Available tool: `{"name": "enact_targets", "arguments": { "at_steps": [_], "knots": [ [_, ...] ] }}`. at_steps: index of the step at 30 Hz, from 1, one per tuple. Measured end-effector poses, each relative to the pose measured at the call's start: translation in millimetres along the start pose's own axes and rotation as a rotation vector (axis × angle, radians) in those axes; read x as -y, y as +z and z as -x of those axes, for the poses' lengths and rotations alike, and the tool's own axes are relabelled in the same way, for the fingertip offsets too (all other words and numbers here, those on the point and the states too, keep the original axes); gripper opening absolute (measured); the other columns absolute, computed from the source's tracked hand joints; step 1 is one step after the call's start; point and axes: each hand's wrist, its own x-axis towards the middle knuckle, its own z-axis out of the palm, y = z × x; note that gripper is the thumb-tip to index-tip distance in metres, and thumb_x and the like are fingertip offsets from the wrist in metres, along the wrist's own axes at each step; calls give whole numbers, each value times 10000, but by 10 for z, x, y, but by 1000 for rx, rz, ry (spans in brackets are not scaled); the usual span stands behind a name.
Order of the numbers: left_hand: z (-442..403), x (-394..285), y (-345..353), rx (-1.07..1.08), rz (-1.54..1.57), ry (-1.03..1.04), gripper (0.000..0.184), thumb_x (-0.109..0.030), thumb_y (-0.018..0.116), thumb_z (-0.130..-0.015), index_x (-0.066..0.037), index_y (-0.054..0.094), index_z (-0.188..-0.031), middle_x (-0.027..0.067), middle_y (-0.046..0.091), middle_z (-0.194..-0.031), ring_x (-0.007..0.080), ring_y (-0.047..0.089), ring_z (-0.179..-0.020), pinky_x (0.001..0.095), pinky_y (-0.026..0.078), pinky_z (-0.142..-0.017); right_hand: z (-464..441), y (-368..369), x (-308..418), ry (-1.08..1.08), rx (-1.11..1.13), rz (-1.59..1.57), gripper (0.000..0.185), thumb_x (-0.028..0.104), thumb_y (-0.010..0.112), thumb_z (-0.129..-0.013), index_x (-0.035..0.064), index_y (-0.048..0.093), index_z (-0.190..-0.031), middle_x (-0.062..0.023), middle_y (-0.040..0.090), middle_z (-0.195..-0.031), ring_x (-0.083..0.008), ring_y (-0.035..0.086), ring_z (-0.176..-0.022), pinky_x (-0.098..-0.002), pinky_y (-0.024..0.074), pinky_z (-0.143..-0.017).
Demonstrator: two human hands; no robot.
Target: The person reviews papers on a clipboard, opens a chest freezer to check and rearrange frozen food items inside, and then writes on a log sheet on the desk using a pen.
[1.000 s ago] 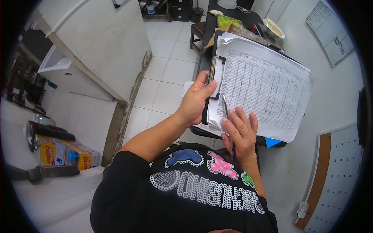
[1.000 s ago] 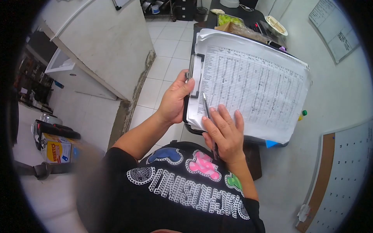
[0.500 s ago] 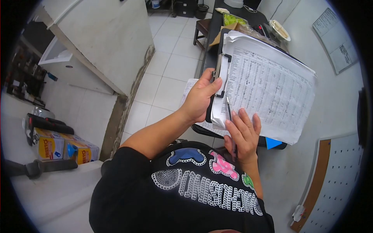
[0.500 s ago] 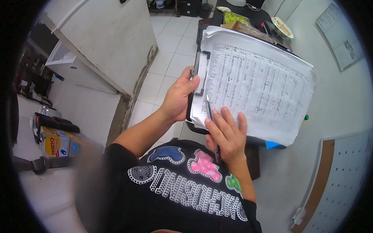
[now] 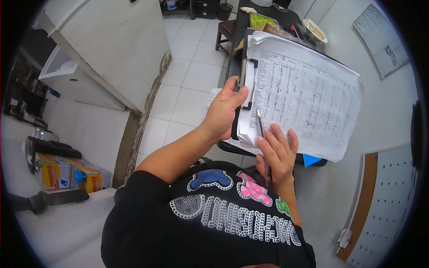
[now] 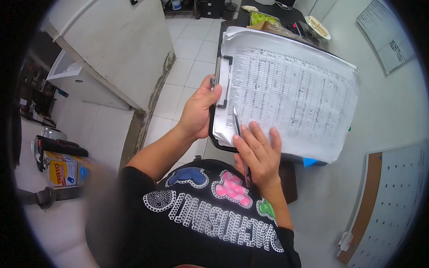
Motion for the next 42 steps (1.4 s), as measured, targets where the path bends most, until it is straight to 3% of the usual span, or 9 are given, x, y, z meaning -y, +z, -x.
{"name": "enact_targets", "arguments": {
  "at_steps": [32, 42],
  "knots": [
    [17, 8, -27, 36, -80, 40, 244, -156, 382, -968, -51, 412, -1186, 115, 549, -1162, 208, 568, -1050, 359, 473, -912, 295, -86, -164, 66, -219, 139, 258, 174, 553, -810, 84, 656, -1029, -105, 619, -1056, -263, 564, -1057, -420, 290, -1005],
    [18, -18, 49, 11, -64, 38, 182, -138, 409, -960, -64, 430, -1125, 112, 558, -1125, 206, 578, -1013, 357, 493, -881, 335, -175, -210, 89, -256, 158, 257, 164, 553, -800, 82, 658, -1020, -102, 621, -1057, -258, 567, -1058, -418, 282, -1014]
  ]
}}
